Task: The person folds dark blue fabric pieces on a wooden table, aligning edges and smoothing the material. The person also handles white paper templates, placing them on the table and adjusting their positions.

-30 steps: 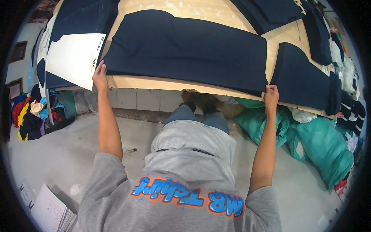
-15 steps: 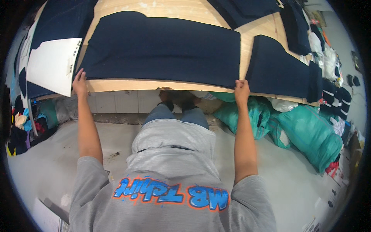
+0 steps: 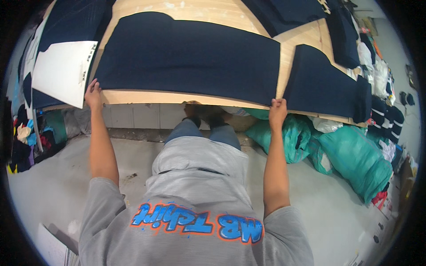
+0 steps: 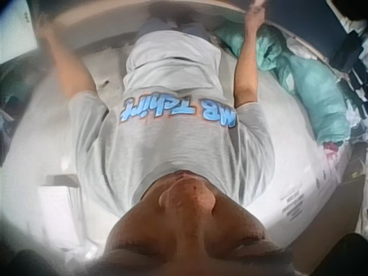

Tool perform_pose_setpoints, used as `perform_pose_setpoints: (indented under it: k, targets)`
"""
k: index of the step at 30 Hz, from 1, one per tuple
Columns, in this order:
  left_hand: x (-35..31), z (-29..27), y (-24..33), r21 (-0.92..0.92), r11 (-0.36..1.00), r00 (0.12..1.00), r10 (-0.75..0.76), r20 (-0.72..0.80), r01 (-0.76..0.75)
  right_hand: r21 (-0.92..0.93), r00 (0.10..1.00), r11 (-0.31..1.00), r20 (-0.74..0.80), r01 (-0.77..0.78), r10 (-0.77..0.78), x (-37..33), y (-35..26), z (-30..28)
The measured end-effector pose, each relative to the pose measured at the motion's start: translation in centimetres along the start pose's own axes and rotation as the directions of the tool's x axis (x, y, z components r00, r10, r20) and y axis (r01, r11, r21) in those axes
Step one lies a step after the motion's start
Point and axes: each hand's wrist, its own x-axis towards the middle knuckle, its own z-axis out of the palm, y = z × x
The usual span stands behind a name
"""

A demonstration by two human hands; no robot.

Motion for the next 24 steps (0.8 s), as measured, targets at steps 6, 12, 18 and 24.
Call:
perform_pose_setpoints:
  k: [6, 12, 18, 24]
  targets:
    - [-2.0, 0.1, 1.8, -0.114, 0.991, 0.99, 0.048, -0.135, -0.064, -0.157, 0.97, 0.973, -0.146, 0.171, -0.194, 0.6, 0.3, -0.3]
    - [-3.8, 0.6, 2.3, -0.143, 0.988, 0.975, -0.09, -0.205, 0.061, -0.243, 0.983, 0.959, -0.071, 0.149, -0.17, 1.4, 1.9, 0.4]
    - [-3.2, 0.8, 2.6, 0.166, 0.982, 0.952, 0.135, -0.275, -0.092, -0.319, 0.988, 0.938, -0.031, 0.133, -0.15, 1.9, 2.5, 0.4]
    - [-2.6, 1.0, 0.7, 0.159, 0.975, 0.934, 0.199, -0.296, -0.157, -0.162, 0.999, 0.986, -0.013, 0.034, -0.037, 2.1, 0.2, 0.1]
